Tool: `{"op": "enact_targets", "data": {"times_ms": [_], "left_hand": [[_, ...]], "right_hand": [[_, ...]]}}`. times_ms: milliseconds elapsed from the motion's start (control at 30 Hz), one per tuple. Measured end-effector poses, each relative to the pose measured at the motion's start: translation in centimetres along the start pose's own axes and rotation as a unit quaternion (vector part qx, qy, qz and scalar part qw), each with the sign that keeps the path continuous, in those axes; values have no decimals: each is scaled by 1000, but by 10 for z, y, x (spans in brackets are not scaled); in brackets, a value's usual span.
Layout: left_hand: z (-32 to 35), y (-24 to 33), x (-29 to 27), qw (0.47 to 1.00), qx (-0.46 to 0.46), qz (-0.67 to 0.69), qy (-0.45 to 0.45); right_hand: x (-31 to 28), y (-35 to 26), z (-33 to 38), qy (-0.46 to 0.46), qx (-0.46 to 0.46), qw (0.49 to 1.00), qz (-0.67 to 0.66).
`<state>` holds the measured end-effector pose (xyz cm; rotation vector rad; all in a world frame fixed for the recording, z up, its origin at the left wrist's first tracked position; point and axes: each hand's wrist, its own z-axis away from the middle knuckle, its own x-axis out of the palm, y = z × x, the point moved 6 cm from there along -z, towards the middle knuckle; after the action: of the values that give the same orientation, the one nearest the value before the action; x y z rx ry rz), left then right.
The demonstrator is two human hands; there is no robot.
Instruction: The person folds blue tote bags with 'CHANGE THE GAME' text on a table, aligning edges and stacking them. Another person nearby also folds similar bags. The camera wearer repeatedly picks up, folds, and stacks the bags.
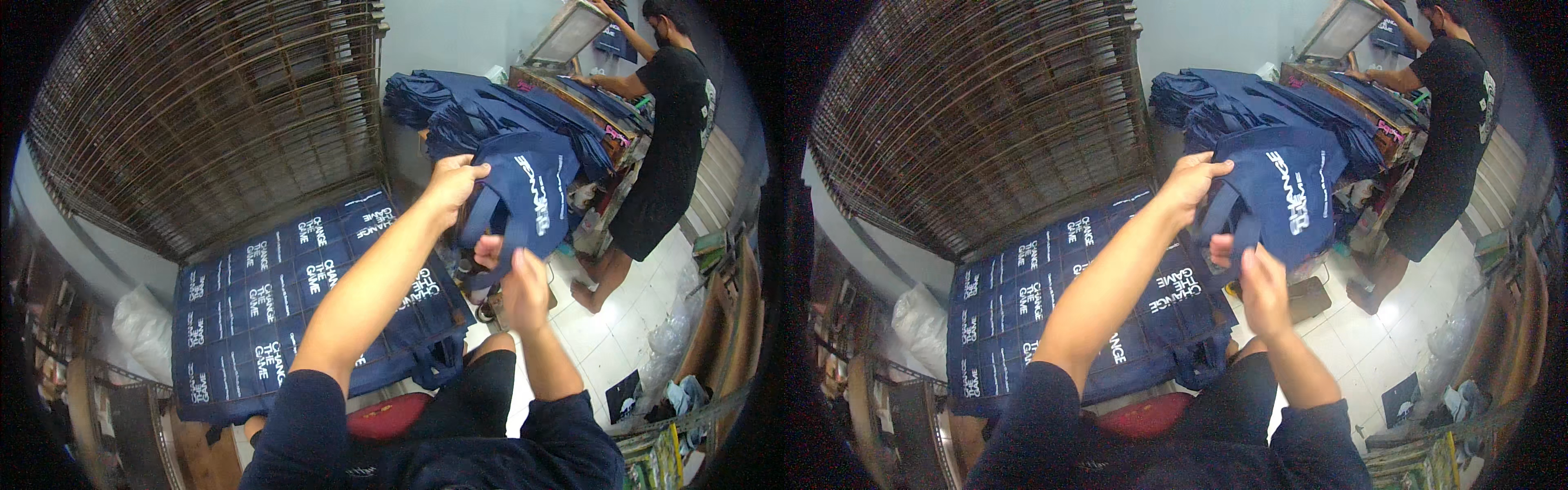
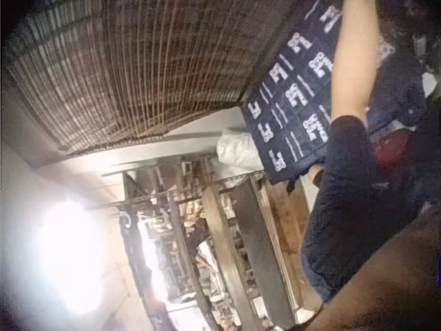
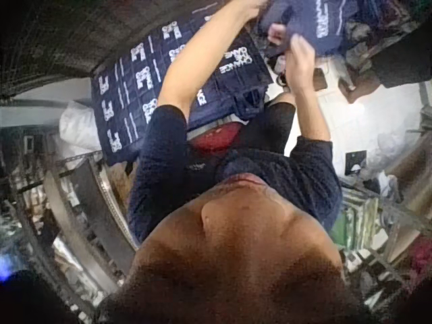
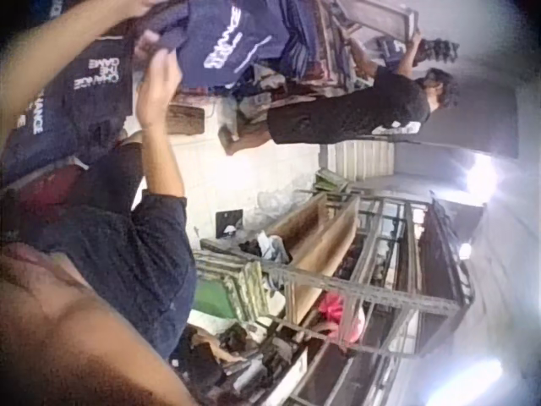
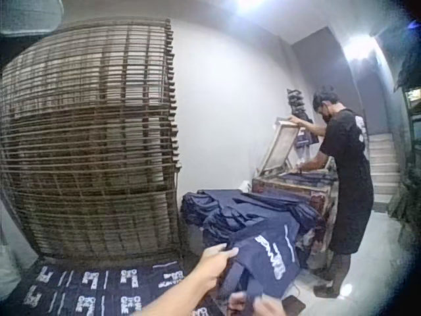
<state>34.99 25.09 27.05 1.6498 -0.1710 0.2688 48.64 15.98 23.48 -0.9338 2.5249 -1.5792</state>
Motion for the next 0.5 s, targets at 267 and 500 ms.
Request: {"op": "enact_targets", "data": {"times_ms": [267, 500], "left_hand": [[110, 125, -83, 980, 97, -170, 39], [258, 153, -195, 964, 58, -170, 196]], "right_hand": [[2, 121, 152, -73, -109, 942, 310], [-30, 111, -65, 16, 105, 979, -173]]}}
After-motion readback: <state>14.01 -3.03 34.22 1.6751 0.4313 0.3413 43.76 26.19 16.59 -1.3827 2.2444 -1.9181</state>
